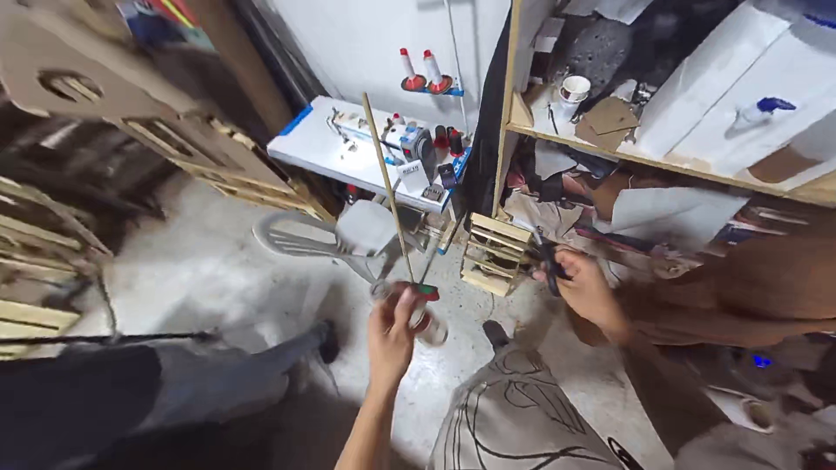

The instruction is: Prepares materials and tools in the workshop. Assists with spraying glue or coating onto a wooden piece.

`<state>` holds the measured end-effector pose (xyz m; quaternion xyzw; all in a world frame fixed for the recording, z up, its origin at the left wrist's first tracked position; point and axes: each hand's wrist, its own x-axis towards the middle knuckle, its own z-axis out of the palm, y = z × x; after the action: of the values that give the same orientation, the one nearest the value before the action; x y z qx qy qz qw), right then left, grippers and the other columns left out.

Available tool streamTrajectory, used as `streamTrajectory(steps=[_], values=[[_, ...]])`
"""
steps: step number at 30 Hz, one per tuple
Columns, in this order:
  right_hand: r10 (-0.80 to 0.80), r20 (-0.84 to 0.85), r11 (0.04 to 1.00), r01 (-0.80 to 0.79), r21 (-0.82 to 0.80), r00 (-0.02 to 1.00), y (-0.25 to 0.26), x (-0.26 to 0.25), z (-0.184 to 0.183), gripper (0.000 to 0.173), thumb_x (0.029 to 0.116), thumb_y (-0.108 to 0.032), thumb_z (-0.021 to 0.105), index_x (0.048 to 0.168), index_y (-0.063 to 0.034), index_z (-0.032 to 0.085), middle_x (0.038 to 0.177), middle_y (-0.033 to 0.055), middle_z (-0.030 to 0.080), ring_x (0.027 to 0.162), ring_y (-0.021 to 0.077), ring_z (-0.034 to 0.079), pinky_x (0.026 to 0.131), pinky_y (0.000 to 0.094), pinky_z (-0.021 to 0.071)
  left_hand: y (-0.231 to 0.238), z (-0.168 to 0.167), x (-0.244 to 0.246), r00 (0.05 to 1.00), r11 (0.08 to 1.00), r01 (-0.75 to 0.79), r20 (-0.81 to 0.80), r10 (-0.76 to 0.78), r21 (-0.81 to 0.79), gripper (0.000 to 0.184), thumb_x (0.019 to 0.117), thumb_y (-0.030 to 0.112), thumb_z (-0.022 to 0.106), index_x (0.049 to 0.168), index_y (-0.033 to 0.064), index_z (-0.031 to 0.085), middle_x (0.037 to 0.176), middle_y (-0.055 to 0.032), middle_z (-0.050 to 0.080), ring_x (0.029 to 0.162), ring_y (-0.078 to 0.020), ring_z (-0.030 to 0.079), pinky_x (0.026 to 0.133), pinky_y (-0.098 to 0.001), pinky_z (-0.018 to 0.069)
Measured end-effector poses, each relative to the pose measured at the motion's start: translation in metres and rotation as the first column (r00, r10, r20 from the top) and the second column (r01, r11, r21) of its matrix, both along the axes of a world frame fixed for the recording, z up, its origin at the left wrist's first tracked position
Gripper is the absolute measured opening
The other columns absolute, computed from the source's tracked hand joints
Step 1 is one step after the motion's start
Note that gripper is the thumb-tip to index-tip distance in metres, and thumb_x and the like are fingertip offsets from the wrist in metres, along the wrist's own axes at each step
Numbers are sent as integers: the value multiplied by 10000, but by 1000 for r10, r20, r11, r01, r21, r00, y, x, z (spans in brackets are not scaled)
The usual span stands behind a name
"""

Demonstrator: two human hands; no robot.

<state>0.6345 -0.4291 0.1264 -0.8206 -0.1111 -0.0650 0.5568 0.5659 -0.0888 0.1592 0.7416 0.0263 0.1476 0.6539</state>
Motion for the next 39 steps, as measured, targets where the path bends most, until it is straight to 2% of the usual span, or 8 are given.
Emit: streamTrajectory(steps=[4, 7, 10, 14, 17, 31, 34, 39], values=[[-91, -77, 996, 92, 5, 993, -43, 4, -9, 704, 861, -638, 719, 1240, -53, 623, 1045, 43, 672, 936, 118, 653, 812, 351, 584, -91, 97, 160, 902, 942, 278, 287, -324, 189, 395, 1075, 257, 534, 1362, -9, 483, 1135, -83, 681, 1004, -164, 687, 909, -395, 597], [-164, -101, 974, 177, 139, 981, -59, 3, -28, 518, 952, -481, 694, 1208, -33, 646, 928, 31, 703, 773, 125, 690, 690, 341, 626, -169, 147, 289, 865, 936, 313, 360, -350, 158, 440, 1085, 308, 504, 1394, 3, 433, 1158, -115, 635, 973, -182, 661, 839, -387, 588], [-230, -173, 919, 272, 287, 958, -65, -1, -41, 263, 990, -255, 670, 1088, -11, 682, 778, 29, 697, 578, 136, 651, 524, 329, 598, -232, 159, 400, 873, 942, 305, 354, -336, 142, 435, 1080, 317, 506, 1315, -46, 476, 1129, -147, 630, 1019, -203, 648, 902, -389, 567], [-211, -233, 928, 270, 258, 949, -84, -8, -63, 522, 872, -460, 779, 1165, -44, 663, 948, 23, 710, 786, 123, 695, 672, 326, 630, -273, 137, 480, 928, 899, 269, 159, -338, 344, 510, 1072, 424, 493, 1376, 13, 491, 1143, -146, 670, 1030, -229, 675, 904, -444, 580], [-150, -280, 949, 217, 227, 948, -92, -11, -74, 709, 839, -585, 761, 1278, -53, 595, 1068, 19, 666, 904, 130, 671, 728, 321, 615, -285, 109, 510, 934, 881, 294, 84, -347, 371, 521, 1071, 413, 505, 1404, 15, 464, 1184, -170, 666, 1056, -256, 679, 917, -460, 582], [37, -362, 861, 154, 485, 932, -88, 32, -57, 400, 968, -417, 686, 1129, -53, 652, 887, 11, 689, 717, 123, 661, 650, 319, 601, -272, 83, 506, 970, 776, 199, -9, -241, 599, 497, 944, 486, 684, 1248, 93, 676, 1081, -68, 738, 1012, -189, 711, 948, -448, 576], [334, -199, 658, -77, 750, 921, -83, 47, -47, 593, 905, -654, 659, 1119, -102, 632, 1005, 47, 660, 860, 178, 649, 753, 358, 576, -263, 83, 509, 968, 761, 204, -11, -251, 615, 492, 905, 483, 733, 1200, 91, 699, 1051, -64, 744, 1013, -181, 713, 965, -442, 572], [509, 7, 341, -209, 917, 861, -59, 64, -29, 460, 920, -603, 668, 947, -144, 668, 875, 19, 647, 692, 131, 609, 600, 279, 512, -258, 80, 499, 964, 753, 221, -21, -265, 621, 550, 869, 471, 787, 1229, 65, 692, 1090, -78, 749, 1066, -192, 710, 1020, -436, 552]])
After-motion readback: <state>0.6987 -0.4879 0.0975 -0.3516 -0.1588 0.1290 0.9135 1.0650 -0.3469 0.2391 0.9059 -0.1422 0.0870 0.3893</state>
